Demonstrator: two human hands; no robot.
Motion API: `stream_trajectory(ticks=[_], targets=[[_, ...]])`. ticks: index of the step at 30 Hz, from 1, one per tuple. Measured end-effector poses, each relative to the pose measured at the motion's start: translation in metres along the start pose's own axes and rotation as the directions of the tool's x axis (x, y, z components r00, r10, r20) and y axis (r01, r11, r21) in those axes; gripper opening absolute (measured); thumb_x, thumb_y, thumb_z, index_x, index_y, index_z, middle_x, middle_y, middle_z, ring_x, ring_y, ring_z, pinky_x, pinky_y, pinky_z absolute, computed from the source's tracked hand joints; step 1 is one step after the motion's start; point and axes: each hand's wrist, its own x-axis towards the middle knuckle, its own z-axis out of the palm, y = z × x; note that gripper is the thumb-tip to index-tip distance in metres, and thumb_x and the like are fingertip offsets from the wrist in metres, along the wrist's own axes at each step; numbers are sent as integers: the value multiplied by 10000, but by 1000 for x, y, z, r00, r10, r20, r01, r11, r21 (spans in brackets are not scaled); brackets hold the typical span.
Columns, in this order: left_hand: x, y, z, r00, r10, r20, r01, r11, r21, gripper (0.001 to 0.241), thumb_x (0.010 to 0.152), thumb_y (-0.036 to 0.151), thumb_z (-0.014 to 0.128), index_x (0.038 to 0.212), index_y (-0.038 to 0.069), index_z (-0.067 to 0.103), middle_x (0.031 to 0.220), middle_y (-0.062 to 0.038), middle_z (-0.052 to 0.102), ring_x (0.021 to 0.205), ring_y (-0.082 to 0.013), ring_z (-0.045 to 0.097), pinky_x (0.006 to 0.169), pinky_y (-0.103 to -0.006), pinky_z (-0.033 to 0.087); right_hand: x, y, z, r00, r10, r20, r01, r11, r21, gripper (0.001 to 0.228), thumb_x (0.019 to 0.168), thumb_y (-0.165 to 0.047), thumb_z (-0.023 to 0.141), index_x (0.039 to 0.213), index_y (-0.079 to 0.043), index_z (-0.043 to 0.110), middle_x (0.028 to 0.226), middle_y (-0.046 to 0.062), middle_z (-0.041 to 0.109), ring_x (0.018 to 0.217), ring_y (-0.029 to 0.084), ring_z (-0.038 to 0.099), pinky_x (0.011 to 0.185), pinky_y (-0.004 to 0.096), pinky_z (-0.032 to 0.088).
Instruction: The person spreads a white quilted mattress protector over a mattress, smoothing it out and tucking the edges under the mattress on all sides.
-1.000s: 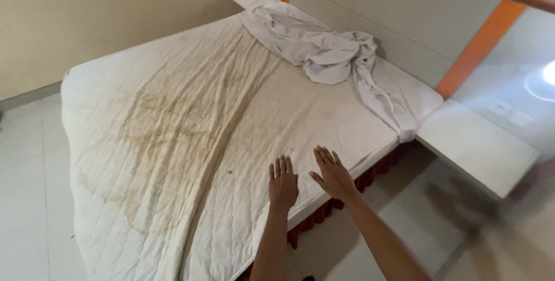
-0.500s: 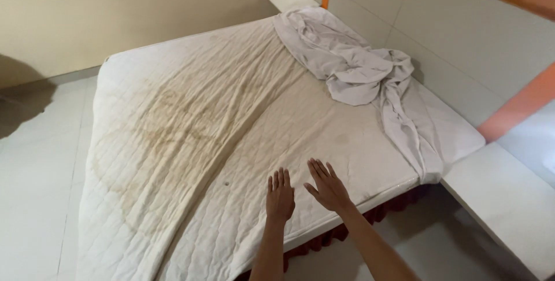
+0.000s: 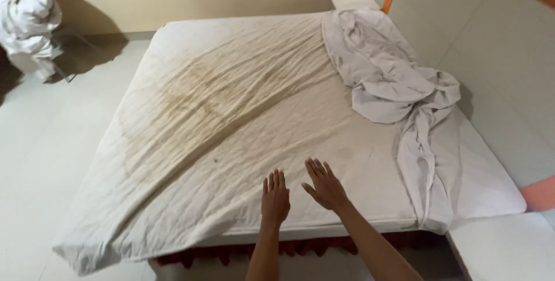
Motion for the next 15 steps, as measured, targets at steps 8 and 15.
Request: stream_trajectory(ticks=[8, 15], targets=[[-20, 57, 2, 992, -92, -82, 97, 994, 56, 649, 1030, 214, 515, 1576, -17, 250, 1671, -201, 235, 1544, -317, 221, 1251, -478, 158, -27, 22, -19, 994, -108, 31, 106, 993, 60, 803, 1050, -553, 385, 1610, -11, 190, 1678, 159, 241, 1557, 290, 199, 1264, 459, 123], [-17, 79, -8, 992, -85, -98, 86, 996, 6, 647, 1028, 219, 524, 1573, -19, 268, 1661, -204, 256, 1542, -334, 237, 1252, -485, 164, -40, 22, -17, 993, -116, 8, 115, 990, 82, 805, 1045, -539, 411, 1602, 2, 197, 1670, 177, 252, 1555, 293, 207, 1260, 461, 135]])
